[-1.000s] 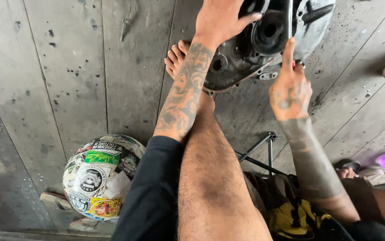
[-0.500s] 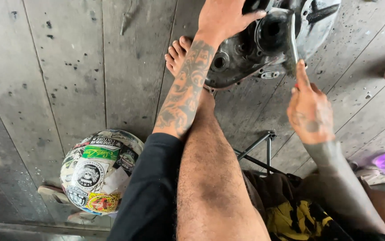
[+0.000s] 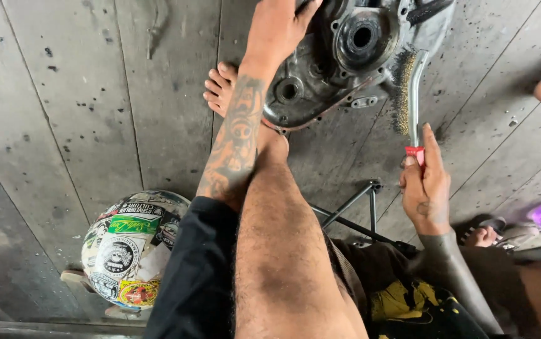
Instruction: The person scrubs a metal engine casing on the floor using a yellow utility knife and a wire brush. They scrape and scrub various surfaces of the part, then flip it over to clean the other side.
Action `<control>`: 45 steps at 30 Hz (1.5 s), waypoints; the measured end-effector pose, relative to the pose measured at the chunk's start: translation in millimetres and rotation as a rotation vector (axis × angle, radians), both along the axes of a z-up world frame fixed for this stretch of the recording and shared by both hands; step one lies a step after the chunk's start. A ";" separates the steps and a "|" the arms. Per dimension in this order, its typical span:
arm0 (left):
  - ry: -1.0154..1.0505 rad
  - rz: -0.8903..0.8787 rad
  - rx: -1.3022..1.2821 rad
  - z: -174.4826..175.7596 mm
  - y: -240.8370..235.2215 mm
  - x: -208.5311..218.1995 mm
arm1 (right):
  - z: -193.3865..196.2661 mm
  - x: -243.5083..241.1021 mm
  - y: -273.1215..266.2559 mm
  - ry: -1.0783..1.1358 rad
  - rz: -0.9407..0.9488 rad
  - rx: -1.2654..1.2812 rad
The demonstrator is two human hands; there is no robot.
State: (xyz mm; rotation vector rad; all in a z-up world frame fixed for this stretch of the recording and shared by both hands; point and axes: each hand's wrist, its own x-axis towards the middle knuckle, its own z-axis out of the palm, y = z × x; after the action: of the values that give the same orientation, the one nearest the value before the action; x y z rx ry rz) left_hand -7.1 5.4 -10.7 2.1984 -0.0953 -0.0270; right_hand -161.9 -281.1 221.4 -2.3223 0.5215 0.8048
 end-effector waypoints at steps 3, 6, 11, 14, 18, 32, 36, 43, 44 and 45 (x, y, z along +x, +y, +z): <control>0.156 0.055 -0.016 1.4 -10.1 -15.0 | -21.9 -5.0 -1.6 -0.117 -0.349 0.335; 0.152 0.163 -0.021 -0.9 -30.2 -38.5 | -37.2 -2.9 -2.2 -0.214 -0.209 0.202; 0.149 0.232 -0.106 5.0 -40.5 -41.3 | -41.1 25.9 14.5 -0.339 0.062 0.144; 0.229 0.322 -0.209 19.7 -44.9 -46.5 | -43.9 36.8 22.5 -0.400 0.160 0.105; 0.332 0.525 -0.404 43.9 -60.9 -63.4 | -52.3 45.5 26.1 -0.488 0.358 0.016; 0.068 -0.032 -0.108 -50.9 -69.2 -33.4 | -107.4 69.9 33.6 -0.613 0.460 -0.232; 0.047 0.065 -0.145 -21.2 -70.0 -28.5 | -143.3 126.0 62.7 -0.779 0.439 -0.168; 0.067 0.110 -0.068 -51.7 -78.1 -32.4 | -109.4 85.0 49.5 -0.684 0.484 -0.260; 0.043 0.110 -0.046 -52.7 -77.5 -31.0 | -118.8 92.0 48.7 -0.704 0.473 -0.200; 0.023 0.101 -0.026 -52.6 -78.4 -34.7 | -126.5 93.2 47.2 -0.717 0.455 -0.146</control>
State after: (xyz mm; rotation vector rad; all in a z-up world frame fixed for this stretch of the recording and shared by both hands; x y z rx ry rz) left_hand -41.8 -73.0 -63.3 2.1733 0.0284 0.0051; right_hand -68.7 -233.9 94.9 -2.6818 -0.2780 0.0705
